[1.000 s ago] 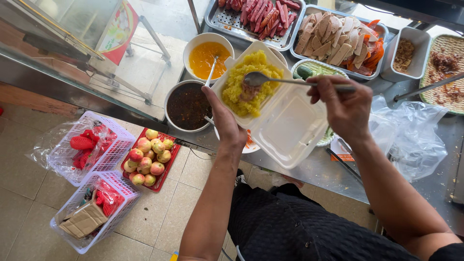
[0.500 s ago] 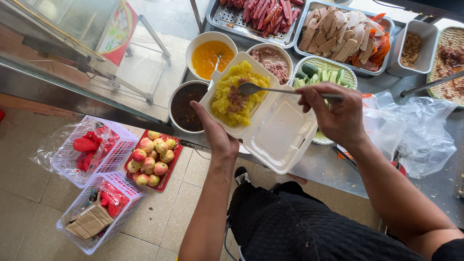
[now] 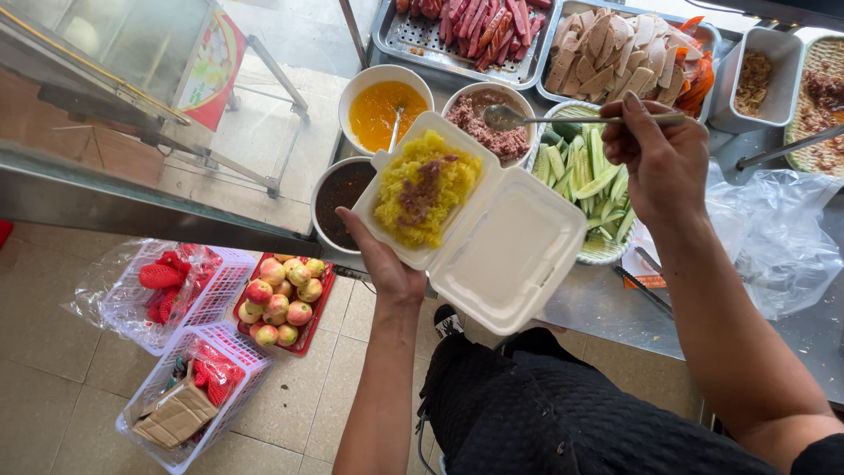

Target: The person organizes produce in crates, then uses a scoop and spoon to fill a foam container with yellow rice, tops it with sauces, and uses scissors and tongs to add sliced meats and vegetables.

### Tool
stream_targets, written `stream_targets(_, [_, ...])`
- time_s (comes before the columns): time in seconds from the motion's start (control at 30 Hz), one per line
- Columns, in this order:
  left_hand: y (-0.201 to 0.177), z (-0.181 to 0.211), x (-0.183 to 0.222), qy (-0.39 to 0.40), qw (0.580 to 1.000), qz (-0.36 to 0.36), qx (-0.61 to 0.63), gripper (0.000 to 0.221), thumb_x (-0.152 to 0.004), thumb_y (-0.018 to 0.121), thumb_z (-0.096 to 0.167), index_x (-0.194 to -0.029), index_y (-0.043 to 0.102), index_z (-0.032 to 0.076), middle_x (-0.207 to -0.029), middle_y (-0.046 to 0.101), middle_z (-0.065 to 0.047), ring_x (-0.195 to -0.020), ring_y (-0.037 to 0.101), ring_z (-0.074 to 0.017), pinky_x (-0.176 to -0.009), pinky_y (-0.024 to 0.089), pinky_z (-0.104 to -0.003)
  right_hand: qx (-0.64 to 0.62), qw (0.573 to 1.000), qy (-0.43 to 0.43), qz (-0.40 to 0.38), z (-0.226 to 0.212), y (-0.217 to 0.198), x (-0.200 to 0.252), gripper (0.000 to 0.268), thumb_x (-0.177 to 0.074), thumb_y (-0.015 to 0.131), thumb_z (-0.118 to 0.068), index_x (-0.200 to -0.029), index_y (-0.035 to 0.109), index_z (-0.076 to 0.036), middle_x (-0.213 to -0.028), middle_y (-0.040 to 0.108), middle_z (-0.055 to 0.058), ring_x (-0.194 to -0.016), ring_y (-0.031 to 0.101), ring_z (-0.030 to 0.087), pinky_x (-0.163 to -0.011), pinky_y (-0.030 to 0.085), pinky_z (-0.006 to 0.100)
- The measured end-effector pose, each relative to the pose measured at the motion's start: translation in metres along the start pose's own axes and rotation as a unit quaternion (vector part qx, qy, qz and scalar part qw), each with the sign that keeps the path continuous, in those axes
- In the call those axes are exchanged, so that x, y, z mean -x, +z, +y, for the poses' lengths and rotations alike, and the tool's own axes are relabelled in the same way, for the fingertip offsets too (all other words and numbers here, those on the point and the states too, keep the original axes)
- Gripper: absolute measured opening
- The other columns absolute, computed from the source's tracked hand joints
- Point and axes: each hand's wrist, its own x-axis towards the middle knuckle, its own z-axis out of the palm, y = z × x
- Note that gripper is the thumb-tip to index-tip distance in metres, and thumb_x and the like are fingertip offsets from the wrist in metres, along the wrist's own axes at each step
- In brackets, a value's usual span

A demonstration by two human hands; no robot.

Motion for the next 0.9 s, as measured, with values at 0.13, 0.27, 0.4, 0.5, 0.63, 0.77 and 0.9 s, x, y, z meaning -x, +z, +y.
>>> stream_targets(0.13, [-0.007, 0.007, -0.001, -0.012, 0.999, 0.034, -0.01, 0.09, -0.093, 0.034, 0.075, -0.154, 0.039, 0.01, -0.155, 0.047, -0.011, -0.141, 0.049, -0.0292, -0.118, 0.041, -0.046, 0.203, 0.974, -0.102, 0.015, 0.052, 0.022, -0.039, 0.025, -0.112, 0.063, -0.021, -0.109, 0.076, 0.001, -0.085, 0.074, 0.008, -0.068, 0.068, 0.011, -0.056, 0.053, 0.026])
stream_targets(0.27, [-0.012, 0.011, 0.001, -0.008, 0.998, 0.042, -0.036, 0.089, -0.093, 0.036, 0.075, -0.154, 0.039, 0.01, -0.156, 0.047, -0.011, -0.142, 0.048, -0.0289, -0.118, 0.042, -0.045, 0.328, 0.928, -0.177, -0.018, 0.086, 0.04, -0.051, 0.024, -0.109, 0.067, -0.02, -0.11, 0.077, 0.001, -0.086, 0.077, 0.01, -0.073, 0.074, 0.013, -0.061, 0.057, 0.026])
stream_targets(0.4, [-0.013, 0.013, 0.0, -0.016, 0.999, 0.029, -0.029, 0.089, -0.093, 0.035, 0.075, -0.154, 0.038, 0.01, -0.154, 0.047, -0.011, -0.142, 0.048, -0.0292, -0.117, 0.044, -0.045, 0.295, 0.947, -0.12, -0.047, 0.097, 0.042, -0.058, 0.025, -0.109, 0.064, -0.022, -0.109, 0.077, 0.0, -0.085, 0.077, 0.008, -0.072, 0.073, 0.012, -0.063, 0.058, 0.025])
stream_targets(0.5, [-0.013, 0.012, 0.0, -0.019, 0.999, 0.03, -0.026, 0.088, -0.094, 0.034, 0.074, -0.154, 0.038, 0.01, -0.153, 0.047, -0.012, -0.142, 0.048, -0.0294, -0.117, 0.044, -0.046, 0.216, 0.973, -0.073, -0.04, 0.104, 0.033, -0.063, 0.027, -0.111, 0.061, -0.023, -0.108, 0.076, 0.0, -0.083, 0.075, 0.008, -0.071, 0.07, 0.01, -0.063, 0.057, 0.024])
stream_targets(0.63, [-0.013, 0.011, -0.006, -0.023, 0.999, 0.021, -0.025, 0.087, -0.095, 0.033, 0.073, -0.153, 0.038, 0.01, -0.154, 0.047, -0.012, -0.142, 0.048, -0.0296, -0.117, 0.043, -0.046, 0.068, 0.997, 0.018, 0.01, 0.118, 0.019, -0.068, 0.03, -0.109, 0.06, -0.024, -0.106, 0.075, 0.001, -0.081, 0.072, 0.008, -0.064, 0.064, 0.009, -0.06, 0.053, 0.023])
stream_targets(0.77, [-0.013, 0.007, -0.015, -0.028, 0.999, 0.024, -0.031, 0.086, -0.095, 0.033, 0.073, -0.153, 0.039, 0.011, -0.154, 0.047, -0.011, -0.142, 0.048, -0.0284, -0.119, 0.042, -0.045, -0.007, 0.999, 0.034, 0.035, 0.119, 0.005, -0.063, 0.03, -0.11, 0.06, -0.024, -0.107, 0.074, 0.002, -0.083, 0.071, 0.006, -0.065, 0.062, 0.008, -0.059, 0.047, 0.02])
stream_targets(0.9, [-0.012, -0.003, -0.033, -0.022, 1.0, -0.005, -0.014, 0.086, -0.097, 0.033, 0.073, -0.153, 0.04, 0.009, -0.153, 0.049, -0.012, -0.142, 0.049, -0.0283, -0.12, 0.041, -0.045, -0.028, 0.999, 0.022, 0.036, 0.089, -0.003, -0.05, 0.029, -0.111, 0.06, -0.023, -0.108, 0.074, 0.002, -0.083, 0.071, 0.005, -0.065, 0.061, 0.008, -0.06, 0.048, 0.021])
